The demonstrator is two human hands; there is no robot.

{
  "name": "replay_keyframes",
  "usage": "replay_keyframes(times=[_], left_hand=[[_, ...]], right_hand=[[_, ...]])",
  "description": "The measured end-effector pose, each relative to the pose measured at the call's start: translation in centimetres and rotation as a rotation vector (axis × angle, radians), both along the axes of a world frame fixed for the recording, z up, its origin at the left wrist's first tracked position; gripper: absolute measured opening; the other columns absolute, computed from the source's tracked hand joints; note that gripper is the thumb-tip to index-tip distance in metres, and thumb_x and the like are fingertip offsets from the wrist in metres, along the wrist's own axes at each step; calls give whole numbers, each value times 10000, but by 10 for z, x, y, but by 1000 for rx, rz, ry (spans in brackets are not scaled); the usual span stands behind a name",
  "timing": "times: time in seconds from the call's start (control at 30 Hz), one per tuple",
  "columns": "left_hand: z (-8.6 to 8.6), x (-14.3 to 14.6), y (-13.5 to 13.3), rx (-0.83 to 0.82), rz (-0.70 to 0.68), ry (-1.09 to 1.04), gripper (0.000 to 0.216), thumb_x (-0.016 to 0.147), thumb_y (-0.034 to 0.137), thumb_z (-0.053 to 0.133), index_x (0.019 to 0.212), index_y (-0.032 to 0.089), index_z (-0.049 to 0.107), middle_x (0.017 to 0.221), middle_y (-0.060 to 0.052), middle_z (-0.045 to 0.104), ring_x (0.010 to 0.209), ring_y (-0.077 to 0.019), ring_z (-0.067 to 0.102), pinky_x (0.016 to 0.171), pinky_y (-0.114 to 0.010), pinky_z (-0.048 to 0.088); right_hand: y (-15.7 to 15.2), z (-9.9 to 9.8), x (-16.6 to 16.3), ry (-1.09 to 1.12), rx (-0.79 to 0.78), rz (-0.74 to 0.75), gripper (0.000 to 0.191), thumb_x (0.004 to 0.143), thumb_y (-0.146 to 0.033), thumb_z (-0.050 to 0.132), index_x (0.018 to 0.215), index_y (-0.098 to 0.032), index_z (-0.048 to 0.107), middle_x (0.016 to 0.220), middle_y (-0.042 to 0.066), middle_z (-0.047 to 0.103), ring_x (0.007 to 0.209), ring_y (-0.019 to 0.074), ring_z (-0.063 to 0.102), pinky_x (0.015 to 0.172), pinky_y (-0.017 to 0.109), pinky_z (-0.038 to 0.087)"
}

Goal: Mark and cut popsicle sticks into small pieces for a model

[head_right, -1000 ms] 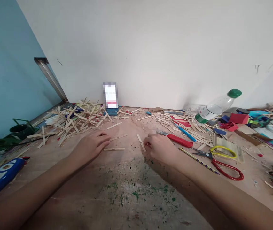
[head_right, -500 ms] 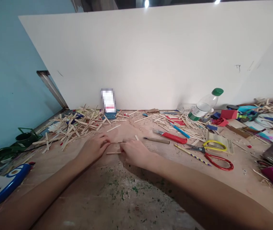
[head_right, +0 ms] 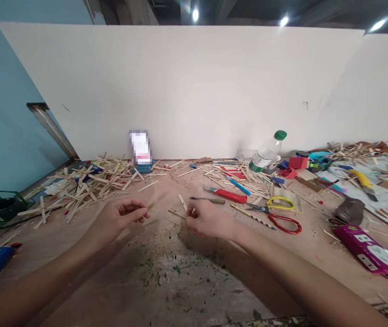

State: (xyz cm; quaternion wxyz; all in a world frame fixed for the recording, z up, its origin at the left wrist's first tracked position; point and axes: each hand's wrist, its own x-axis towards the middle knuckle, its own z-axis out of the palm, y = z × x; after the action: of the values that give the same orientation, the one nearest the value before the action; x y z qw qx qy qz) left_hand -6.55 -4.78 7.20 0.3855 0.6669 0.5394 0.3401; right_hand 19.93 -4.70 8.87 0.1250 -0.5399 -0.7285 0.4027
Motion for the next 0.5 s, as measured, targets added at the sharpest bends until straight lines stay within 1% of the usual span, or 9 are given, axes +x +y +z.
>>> replay_keyframes(times=[0.03,0.07,0.1,0.17,0.23,0.3,0.37,0.43,0.5], left_hand=[[5,3,-3,-22,6,-66,340,768,510,674,811,176,724,802,-72,783,701,-219,721,685,-321,578],[9,6,-6,-22,24,-120,330,748,496,710,818,174,731,793,-68,782,685,-211,711,688,-320,577],[10,9,-8,3,50,-160,316,742,480,732,819,174,733,781,-61,777,685,-205,705,694,-315,574],[6,14,-11,79,112,-219,289,753,451,752,835,175,733,783,-46,771,738,-203,718,745,-303,573],[-7,16,-12,110,148,-204,271,774,441,750,831,177,728,791,-37,768,773,-204,728,767,-293,569],[-22,15,-11,109,118,-91,274,799,452,720,816,179,724,789,-38,767,765,-213,729,750,-296,567],[-33,11,-9,196,68,105,292,866,459,639,851,183,733,852,-51,782,810,-227,736,785,-316,568],[-39,6,-7,283,16,260,317,908,452,569,900,188,743,902,-61,793,856,-238,740,827,-337,567],[-42,5,-6,314,-29,322,325,922,444,536,924,198,748,923,-62,798,869,-240,739,836,-342,563]], right_hand=[[1,-1,3,129,-76,-42,85,803,-131,590,773,-202,555,651,-12,692,460,116,541,468,234,383],[3,-4,6,221,-111,-76,88,788,-128,575,757,-201,537,619,-19,674,432,105,515,446,227,383],[4,-7,9,261,-110,-103,79,787,-131,558,763,-201,530,611,-20,669,428,100,510,440,222,392],[6,-16,15,309,-92,-145,43,797,-152,560,800,-192,548,635,-17,675,462,98,538,458,215,420],[6,-25,21,343,-79,-180,31,800,-184,591,821,-183,570,648,-15,668,490,100,559,466,212,433],[4,-34,24,368,-65,-213,63,806,-221,623,823,-180,579,652,-21,651,496,100,561,460,212,432],[3,-40,23,391,-55,-233,88,814,-244,650,829,-178,593,653,-28,633,501,100,556,457,212,435],[0,-44,20,404,-65,-231,82,816,-234,667,849,-173,623,633,-38,612,493,101,543,453,213,433],[-2,-46,17,391,-90,-216,79,821,-201,670,890,-166,656,623,-42,607,482,101,528,452,214,426]])
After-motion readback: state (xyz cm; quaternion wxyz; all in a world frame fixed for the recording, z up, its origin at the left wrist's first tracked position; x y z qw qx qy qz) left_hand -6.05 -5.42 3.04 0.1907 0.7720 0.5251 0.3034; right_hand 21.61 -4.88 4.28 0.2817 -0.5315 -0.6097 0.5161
